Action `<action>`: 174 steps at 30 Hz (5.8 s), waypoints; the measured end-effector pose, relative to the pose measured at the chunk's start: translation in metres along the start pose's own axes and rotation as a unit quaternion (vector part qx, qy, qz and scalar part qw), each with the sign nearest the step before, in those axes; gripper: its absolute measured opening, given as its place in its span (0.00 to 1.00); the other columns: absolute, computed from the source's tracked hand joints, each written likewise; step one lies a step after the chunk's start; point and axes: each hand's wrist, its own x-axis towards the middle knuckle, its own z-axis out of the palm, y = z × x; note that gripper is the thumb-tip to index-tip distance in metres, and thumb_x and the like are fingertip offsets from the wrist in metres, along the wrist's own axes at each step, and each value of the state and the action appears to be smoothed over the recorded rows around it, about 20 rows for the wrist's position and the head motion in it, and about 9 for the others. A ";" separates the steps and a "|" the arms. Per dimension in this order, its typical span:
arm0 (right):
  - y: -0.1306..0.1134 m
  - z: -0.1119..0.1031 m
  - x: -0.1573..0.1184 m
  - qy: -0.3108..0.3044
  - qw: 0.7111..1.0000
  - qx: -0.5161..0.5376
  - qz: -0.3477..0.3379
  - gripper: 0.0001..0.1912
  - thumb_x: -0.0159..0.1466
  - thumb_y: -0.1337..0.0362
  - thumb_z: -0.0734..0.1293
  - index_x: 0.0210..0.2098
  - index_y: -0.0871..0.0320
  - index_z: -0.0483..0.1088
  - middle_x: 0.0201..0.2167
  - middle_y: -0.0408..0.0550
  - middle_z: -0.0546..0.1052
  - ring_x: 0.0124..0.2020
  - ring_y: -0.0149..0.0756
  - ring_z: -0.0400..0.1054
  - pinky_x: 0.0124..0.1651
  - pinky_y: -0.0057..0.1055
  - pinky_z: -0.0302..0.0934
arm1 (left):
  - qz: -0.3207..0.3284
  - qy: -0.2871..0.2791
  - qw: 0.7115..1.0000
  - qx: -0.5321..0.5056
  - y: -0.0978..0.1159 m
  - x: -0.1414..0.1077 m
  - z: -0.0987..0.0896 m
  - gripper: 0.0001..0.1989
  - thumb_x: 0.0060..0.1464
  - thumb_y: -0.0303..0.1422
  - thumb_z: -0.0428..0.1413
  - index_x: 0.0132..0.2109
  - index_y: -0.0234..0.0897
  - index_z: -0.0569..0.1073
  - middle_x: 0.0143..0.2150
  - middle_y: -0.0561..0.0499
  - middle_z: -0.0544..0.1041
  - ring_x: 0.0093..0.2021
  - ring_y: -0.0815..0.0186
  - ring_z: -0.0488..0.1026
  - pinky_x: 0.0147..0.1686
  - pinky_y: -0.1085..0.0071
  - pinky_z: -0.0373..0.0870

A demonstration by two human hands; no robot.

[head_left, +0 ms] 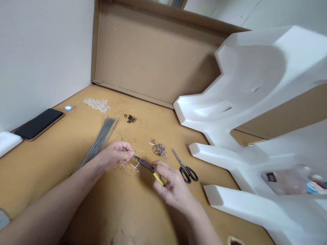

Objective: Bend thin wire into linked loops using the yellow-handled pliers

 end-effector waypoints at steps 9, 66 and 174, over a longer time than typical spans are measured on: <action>-0.001 0.001 0.002 0.007 0.999 0.037 0.003 0.11 0.52 0.74 0.55 0.20 0.55 0.46 0.20 0.41 0.56 0.25 0.31 0.58 0.27 0.26 0.54 | -0.002 -0.001 1.000 -0.012 0.002 -0.001 0.001 0.14 0.34 0.37 0.60 0.21 0.33 0.64 0.13 0.59 0.61 0.15 0.79 0.52 0.18 0.76 0.44; -0.020 -0.019 -0.008 0.027 0.961 -0.217 -0.170 0.15 0.61 0.77 0.53 0.21 0.57 0.58 0.31 0.51 0.72 0.31 0.34 0.59 0.32 0.32 0.57 | -0.175 -0.212 0.961 0.020 0.005 -0.007 -0.005 0.08 0.31 0.31 0.57 0.17 0.32 0.65 0.11 0.58 0.56 0.13 0.79 0.47 0.16 0.76 0.38; -0.018 0.027 0.005 0.160 0.905 0.343 0.196 0.07 0.50 0.67 0.65 0.17 0.58 0.65 0.22 0.41 0.63 0.26 0.30 0.57 0.31 0.27 0.52 | 0.002 0.026 0.990 0.139 -0.016 -0.010 0.026 0.05 0.38 0.32 0.53 0.23 0.34 0.65 0.18 0.58 0.62 0.19 0.76 0.54 0.21 0.76 0.50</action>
